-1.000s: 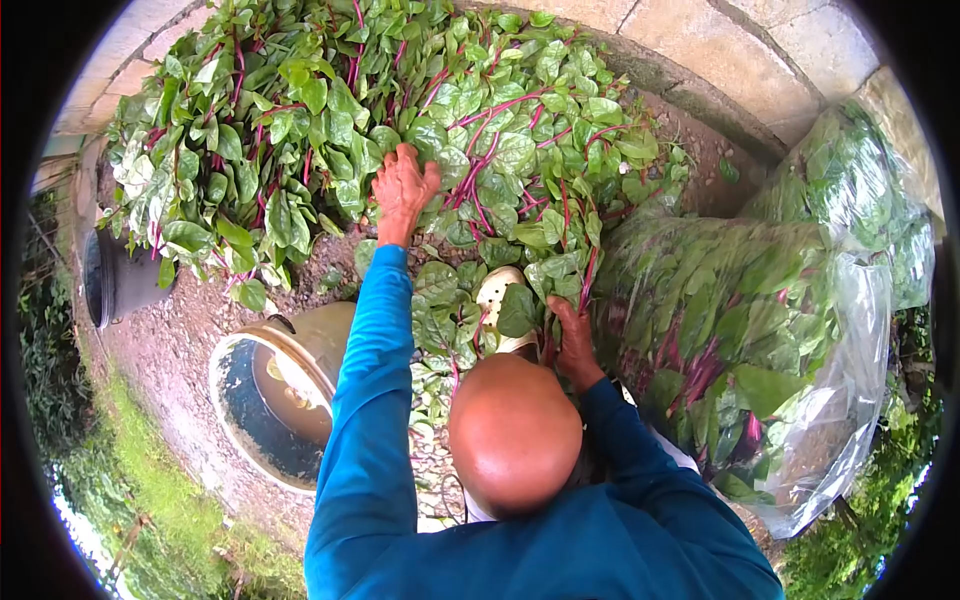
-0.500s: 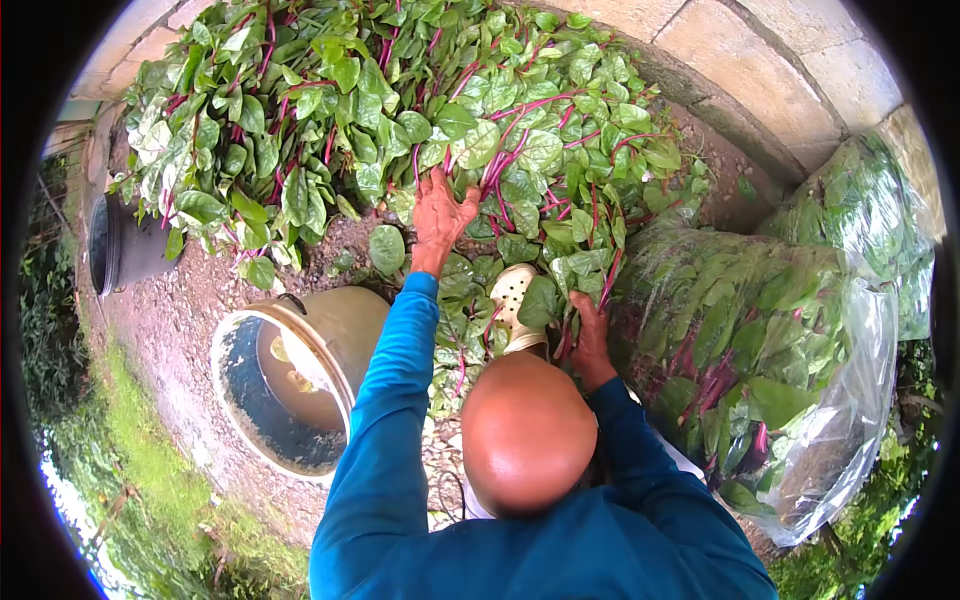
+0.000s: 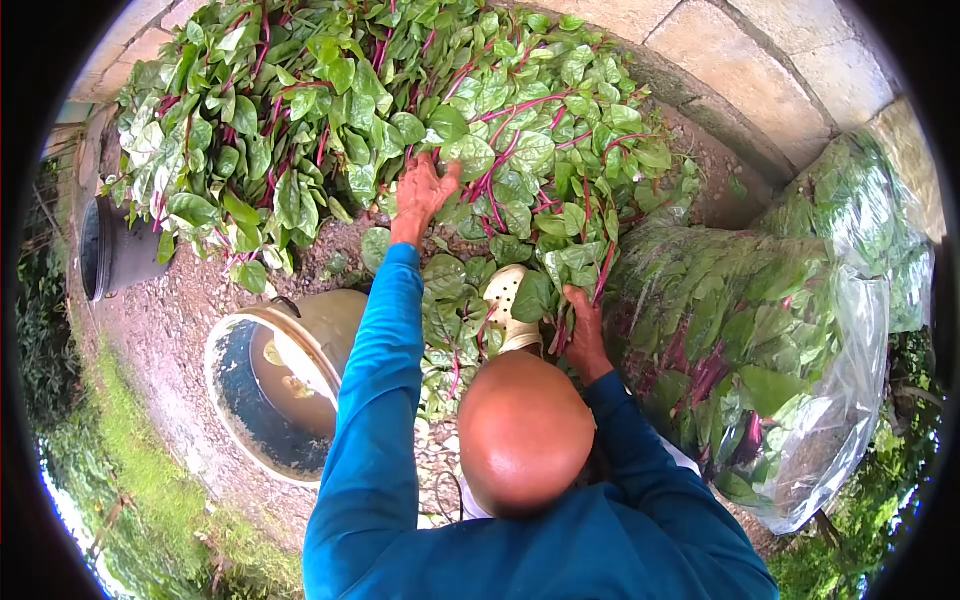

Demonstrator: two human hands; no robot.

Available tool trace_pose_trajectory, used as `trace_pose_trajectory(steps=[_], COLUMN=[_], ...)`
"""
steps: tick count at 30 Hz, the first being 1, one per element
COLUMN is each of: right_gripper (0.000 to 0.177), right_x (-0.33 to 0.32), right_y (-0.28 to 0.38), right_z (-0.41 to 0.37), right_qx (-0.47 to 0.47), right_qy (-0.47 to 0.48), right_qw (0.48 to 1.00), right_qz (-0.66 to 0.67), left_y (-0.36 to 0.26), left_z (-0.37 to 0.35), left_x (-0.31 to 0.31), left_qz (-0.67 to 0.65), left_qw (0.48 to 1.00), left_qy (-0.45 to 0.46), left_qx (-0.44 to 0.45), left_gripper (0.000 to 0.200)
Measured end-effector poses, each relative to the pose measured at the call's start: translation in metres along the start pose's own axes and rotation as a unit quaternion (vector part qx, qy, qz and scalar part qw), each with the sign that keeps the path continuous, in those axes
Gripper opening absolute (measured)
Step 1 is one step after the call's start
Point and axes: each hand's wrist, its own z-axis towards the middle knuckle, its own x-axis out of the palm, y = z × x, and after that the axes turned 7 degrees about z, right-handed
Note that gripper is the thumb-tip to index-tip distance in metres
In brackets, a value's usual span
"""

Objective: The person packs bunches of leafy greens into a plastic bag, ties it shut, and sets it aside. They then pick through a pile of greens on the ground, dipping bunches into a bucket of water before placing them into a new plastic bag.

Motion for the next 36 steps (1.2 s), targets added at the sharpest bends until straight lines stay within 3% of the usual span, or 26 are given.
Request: trace_pose_trajectory(steps=[2, 3, 4, 6, 7, 10, 14, 20, 23, 24, 26, 28, 30, 32, 34, 35, 36], right_gripper=[0.022, 0.021, 0.021, 0.02, 0.019, 0.018, 0.024, 0.026, 0.025, 0.024, 0.024, 0.023, 0.023, 0.022, 0.027, 0.027, 0.027], right_x=[0.001, -0.002, -0.004, -0.007, -0.008, -0.018, -0.017, -0.028, -0.026, -0.026, -0.026, -0.029, -0.03, -0.03, -0.03, -0.031, -0.032], right_y=[0.002, 0.0, 0.0, -0.002, -0.002, -0.006, 0.0, -0.002, -0.001, 0.0, 0.002, -0.002, -0.002, -0.002, -0.003, -0.004, -0.004], right_z=[0.001, 0.003, 0.003, 0.005, 0.003, 0.005, -0.009, -0.01, -0.014, -0.016, -0.016, -0.013, -0.015, -0.015, -0.012, -0.011, -0.012], right_qx=[-0.004, -0.007, -0.008, -0.003, 0.004, 0.0, 0.019, 0.007, 0.021, 0.015, 0.005, 0.002, -0.008, -0.015, -0.01, -0.01, 0.0], right_qy=[0.004, 0.002, -0.001, -0.009, -0.014, 0.021, 0.023, 0.031, 0.026, 0.041, 0.056, 0.046, 0.051, 0.056, 0.043, 0.044, 0.039], right_qw=[1.0, 1.0, 1.0, 1.0, 1.0, 1.0, 1.0, 0.999, 0.999, 0.999, 0.998, 0.999, 0.998, 0.998, 0.999, 0.999, 0.999], right_qz=[0.003, 0.003, 0.004, 0.012, 0.017, -0.014, -0.01, -0.024, 0.002, 0.001, 0.008, 0.013, 0.022, 0.028, 0.006, 0.008, 0.012], left_y=[-0.023, -0.032, -0.036, -0.039, -0.039, -0.03, -0.028, -0.029, -0.027, -0.03, -0.038, -0.047, -0.053, -0.062, -0.076, -0.072, -0.074], left_z=[-0.024, -0.034, -0.042, -0.054, -0.053, -0.042, -0.023, -0.011, -0.005, -0.006, -0.006, -0.003, -0.004, -0.015, -0.034, -0.036, -0.041], left_x=[-0.002, 0.0, 0.007, 0.025, 0.035, 0.052, 0.039, 0.031, 0.016, 0.006, -0.014, -0.037, -0.06, -0.074, -0.089, -0.082, -0.092], left_qz=[0.162, 0.177, 0.176, 0.257, 0.273, 0.302, 0.234, 0.233, 0.182, 0.185, 0.159, 0.158, 0.04, 0.022, -0.216, -0.294, -0.292], left_qw=[0.986, 0.984, 0.984, 0.95, 0.944, 0.936, 0.965, 0.96, 0.978, 0.977, 0.987, 0.987, 0.998, 0.999, 0.975, 0.955, 0.956], left_qy=[-0.037, -0.038, -0.037, -0.161, -0.168, -0.171, -0.117, -0.151, -0.103, -0.105, -0.012, -0.005, 0.044, 0.031, 0.03, -0.021, -0.021], left_qx=[0.001, -0.009, -0.006, 0.071, 0.074, 0.064, 0.0, 0.021, 0.02, 0.026, 0.004, 0.0, -0.017, -0.015, -0.04, -0.038, -0.037], left_gripper=[0.078, 0.093, 0.093, 0.104, 0.113, 0.115, 0.12, 0.104, 0.087, 0.087, 0.082, 0.078, 0.075, 0.069, 0.068, 0.057, 0.057])
